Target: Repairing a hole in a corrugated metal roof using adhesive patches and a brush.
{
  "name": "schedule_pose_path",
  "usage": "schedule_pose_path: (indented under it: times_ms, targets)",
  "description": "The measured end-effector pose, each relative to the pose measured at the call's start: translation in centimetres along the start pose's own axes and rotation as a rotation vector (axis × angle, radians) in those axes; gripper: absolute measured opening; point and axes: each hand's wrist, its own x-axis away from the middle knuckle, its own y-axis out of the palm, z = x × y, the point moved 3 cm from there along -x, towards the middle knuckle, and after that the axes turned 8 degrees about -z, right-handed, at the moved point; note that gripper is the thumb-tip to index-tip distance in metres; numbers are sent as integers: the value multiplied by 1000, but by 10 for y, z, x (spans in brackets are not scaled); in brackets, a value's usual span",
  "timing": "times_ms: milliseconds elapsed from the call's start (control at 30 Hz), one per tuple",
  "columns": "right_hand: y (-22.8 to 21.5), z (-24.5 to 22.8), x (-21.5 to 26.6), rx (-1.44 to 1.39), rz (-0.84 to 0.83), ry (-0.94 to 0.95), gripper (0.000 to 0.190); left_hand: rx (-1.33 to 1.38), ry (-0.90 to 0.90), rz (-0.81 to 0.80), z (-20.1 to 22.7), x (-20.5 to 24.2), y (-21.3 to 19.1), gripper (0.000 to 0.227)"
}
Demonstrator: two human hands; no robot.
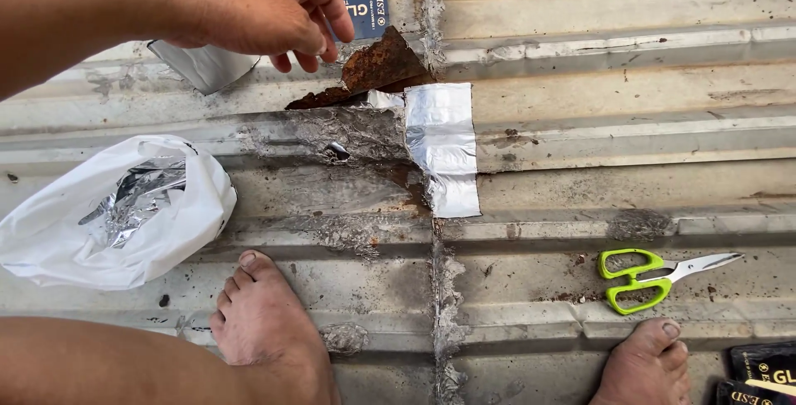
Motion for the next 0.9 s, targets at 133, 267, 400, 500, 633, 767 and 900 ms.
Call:
schedule_pose_path:
  times_ms: [133,267,400,500,633,767,900]
  targets:
    - [10,4,0,25,96,-39,63,-27,-65,16,-9,10,3,29]
    - [7,11,-6,56,160,-45,61,14,-73,25,-12,10,4,30]
    - [24,16,-1,84,227,-101,54,31,-74,27,-17,5,0,31]
    - [16,14,1,132,304,-119,50,44,-16,16,-11,-2,2,32]
    - [32,24,-3,142,359,-187,48,1,1,37,-7,1,3,34]
    - [39,24,5,207,420,-286,42,-23,18,32,-16,1,4,36]
    - [16,11,-2,207,452,-270,37,10,35,33,-12,8,8,34]
